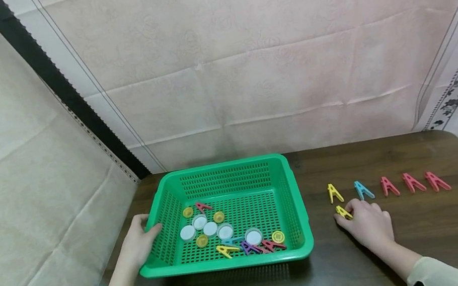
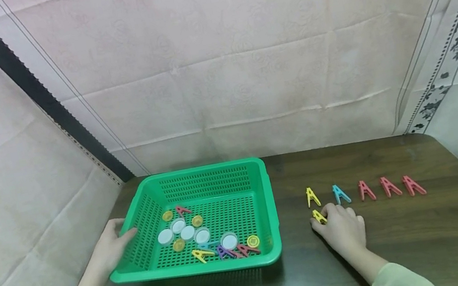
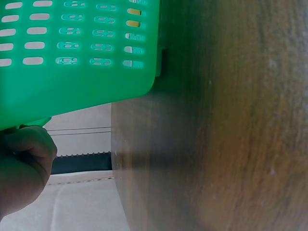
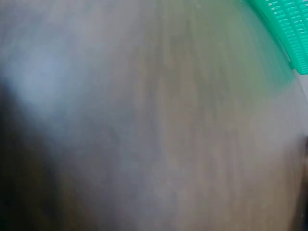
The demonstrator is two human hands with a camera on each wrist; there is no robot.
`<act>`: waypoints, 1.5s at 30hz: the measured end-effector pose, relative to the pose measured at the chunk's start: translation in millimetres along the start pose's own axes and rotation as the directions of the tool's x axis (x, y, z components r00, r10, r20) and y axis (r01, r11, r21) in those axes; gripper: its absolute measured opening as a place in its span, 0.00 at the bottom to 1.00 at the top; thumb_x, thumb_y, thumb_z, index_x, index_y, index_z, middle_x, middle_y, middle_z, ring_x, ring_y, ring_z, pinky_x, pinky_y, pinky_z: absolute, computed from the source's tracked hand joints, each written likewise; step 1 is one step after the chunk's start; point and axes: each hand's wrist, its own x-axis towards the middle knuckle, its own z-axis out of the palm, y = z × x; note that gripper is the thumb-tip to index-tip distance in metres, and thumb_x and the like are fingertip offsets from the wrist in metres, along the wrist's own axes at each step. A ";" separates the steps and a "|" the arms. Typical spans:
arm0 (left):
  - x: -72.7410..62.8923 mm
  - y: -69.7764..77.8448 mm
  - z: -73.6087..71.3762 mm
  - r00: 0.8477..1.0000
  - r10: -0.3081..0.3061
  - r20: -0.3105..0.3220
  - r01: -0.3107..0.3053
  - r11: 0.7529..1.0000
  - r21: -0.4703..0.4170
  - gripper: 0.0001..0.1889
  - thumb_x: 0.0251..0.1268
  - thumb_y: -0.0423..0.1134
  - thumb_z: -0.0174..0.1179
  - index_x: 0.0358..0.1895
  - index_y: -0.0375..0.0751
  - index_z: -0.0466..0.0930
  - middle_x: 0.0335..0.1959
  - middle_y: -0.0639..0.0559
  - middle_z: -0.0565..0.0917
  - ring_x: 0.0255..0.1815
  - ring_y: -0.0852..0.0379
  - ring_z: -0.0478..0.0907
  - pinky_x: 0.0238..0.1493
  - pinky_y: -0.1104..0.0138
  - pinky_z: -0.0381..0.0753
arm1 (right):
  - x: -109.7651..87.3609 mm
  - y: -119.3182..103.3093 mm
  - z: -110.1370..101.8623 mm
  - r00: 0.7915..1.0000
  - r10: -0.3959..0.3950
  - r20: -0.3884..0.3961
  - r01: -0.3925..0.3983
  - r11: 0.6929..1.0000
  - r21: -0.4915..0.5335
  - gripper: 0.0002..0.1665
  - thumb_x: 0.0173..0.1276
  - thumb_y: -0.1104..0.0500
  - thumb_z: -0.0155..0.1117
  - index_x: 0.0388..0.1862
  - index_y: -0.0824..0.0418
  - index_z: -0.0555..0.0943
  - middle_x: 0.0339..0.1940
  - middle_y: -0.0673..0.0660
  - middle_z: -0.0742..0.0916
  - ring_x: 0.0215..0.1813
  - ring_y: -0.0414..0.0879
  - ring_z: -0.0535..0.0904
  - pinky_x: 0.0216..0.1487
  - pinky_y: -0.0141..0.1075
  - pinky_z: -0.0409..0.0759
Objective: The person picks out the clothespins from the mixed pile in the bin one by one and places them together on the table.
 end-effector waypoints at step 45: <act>-0.2 -0.3 1.2 1.000 0.023 -0.010 -0.024 0.999 -0.027 0.30 0.69 0.52 0.50 0.64 0.35 0.56 0.50 0.38 0.73 0.39 0.50 0.75 0.34 0.62 0.74 | 19.1 -30.7 -21.7 0.991 -0.042 -0.131 0.063 0.984 0.166 0.31 0.62 0.40 0.61 0.45 0.67 0.79 0.36 0.60 0.81 0.40 0.56 0.72 0.35 0.48 0.65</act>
